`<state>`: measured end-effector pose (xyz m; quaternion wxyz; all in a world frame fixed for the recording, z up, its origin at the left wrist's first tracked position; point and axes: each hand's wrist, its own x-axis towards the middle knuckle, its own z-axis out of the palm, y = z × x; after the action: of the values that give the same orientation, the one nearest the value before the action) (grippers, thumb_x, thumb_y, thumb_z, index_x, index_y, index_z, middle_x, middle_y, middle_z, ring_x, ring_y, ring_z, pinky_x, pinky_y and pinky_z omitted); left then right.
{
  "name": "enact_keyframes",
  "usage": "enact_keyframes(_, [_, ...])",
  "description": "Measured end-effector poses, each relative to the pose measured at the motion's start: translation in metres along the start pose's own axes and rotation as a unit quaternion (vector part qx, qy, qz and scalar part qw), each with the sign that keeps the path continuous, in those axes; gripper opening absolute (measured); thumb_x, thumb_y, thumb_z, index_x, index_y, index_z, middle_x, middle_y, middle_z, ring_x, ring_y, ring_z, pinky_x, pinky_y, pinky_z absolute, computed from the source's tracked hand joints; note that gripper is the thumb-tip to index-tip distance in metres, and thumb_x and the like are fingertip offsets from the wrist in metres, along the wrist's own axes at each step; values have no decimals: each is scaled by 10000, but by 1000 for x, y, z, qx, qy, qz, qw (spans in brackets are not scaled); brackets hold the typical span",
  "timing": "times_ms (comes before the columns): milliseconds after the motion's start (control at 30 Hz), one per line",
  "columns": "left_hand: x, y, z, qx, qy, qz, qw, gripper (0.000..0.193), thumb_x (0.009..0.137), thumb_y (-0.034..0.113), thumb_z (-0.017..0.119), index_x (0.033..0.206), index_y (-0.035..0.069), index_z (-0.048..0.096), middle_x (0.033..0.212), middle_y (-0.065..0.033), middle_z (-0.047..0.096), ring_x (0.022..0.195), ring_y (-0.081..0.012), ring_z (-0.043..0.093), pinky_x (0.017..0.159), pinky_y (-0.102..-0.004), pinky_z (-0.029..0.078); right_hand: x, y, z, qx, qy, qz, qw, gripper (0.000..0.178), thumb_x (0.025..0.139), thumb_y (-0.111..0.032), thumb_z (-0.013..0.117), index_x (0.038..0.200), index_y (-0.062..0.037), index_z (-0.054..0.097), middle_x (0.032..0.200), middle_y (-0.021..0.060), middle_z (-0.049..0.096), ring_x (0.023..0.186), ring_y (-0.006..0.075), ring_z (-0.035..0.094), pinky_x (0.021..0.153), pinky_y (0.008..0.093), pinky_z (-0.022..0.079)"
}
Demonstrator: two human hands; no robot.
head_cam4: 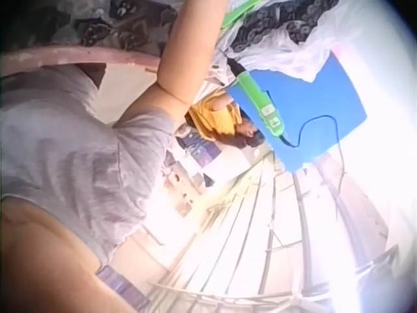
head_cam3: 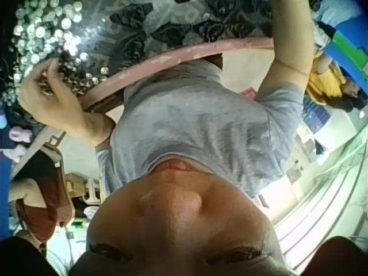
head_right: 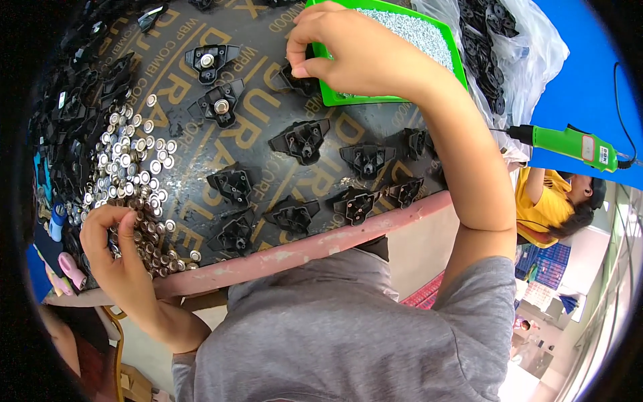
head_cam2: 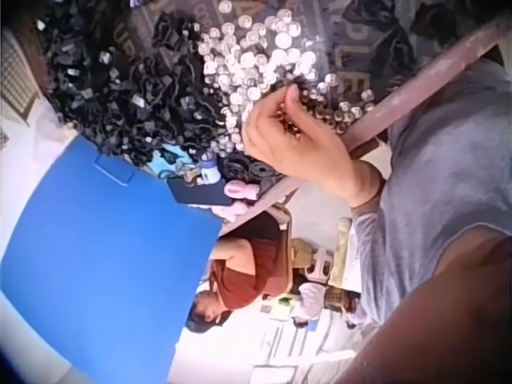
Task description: The person assembles small black plastic components with metal screws and washers on a workbench, using an electric screwdriver to secure the parts together.
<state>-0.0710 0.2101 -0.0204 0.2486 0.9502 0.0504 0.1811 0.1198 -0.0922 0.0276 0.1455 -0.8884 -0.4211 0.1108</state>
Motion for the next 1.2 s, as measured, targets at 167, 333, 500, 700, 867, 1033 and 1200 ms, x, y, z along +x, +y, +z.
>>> enact_keyframes(167, [-5, 3, -2, -76, 46, -10, 996, 79, 853, -8, 699, 885, -23, 629, 919, -84, 633, 942, -248, 569, 919, -367, 433, 0, 4, 8, 4, 19, -11, 1000, 66, 856, -83, 683, 881, -44, 636, 1045, 54, 678, 1194, 290, 558, 1075, 424, 399])
enact_keyframes(333, [-8, 8, 1, -138, 85, -27, 986, 74, 858, -33, 692, 893, -34, 627, 920, -94, 627, 937, -247, 574, 916, -370, 439, 3, -4, 23, 65, 87, 29, 994, 78, 873, -99, 679, 885, -37, 633, 1015, 63, 680, 1111, 282, 604, 1030, 403, 420])
enact_keyframes(500, [-10, 11, 5, -151, 82, -16, 985, 78, 851, -46, 687, 902, -36, 629, 929, -101, 629, 945, -252, 579, 912, -364, 441, 0, 13, 20, 77, 138, -170, 973, 88, 871, -102, 706, 881, -27, 662, 1079, 112, 684, 1064, 261, 607, 965, 378, 452])
enact_keyframes(700, [-12, 14, 6, -152, 73, -3, 986, 89, 835, -59, 683, 908, -42, 636, 927, -114, 639, 947, -267, 587, 903, -370, 447, 6, -10, 5, 159, 34, 19, 987, 93, 849, -82, 714, 860, -19, 648, 1046, 111, 680, 1037, 270, 609, 937, 372, 454])
enact_keyframes(867, [-12, 19, 6, -158, 57, 6, 986, 90, 830, -58, 689, 907, -41, 646, 916, -118, 649, 936, -276, 598, 902, -382, 455, 7, -10, 12, 123, 52, 42, 990, 103, 835, -91, 725, 855, -21, 652, 971, 110, 666, 992, 281, 604, 911, 372, 456])
enact_keyframes(1033, [-12, 21, 6, -141, 52, 13, 989, 94, 816, -57, 700, 895, -40, 653, 897, -116, 658, 925, -283, 606, 892, -387, 465, 8, -10, 17, 112, 64, 56, 990, 114, 823, -98, 736, 853, -24, 654, 923, 115, 650, 966, 292, 601, 889, 378, 459])
enact_keyframes(1200, [-12, 23, 7, -147, 59, 16, 987, 102, 801, -63, 704, 888, -39, 657, 887, -112, 660, 911, -288, 609, 877, -393, 472, 5, -10, 20, 98, 85, 53, 990, 113, 819, -96, 732, 851, -28, 649, 886, 126, 639, 952, 316, 593, 861, 393, 462])
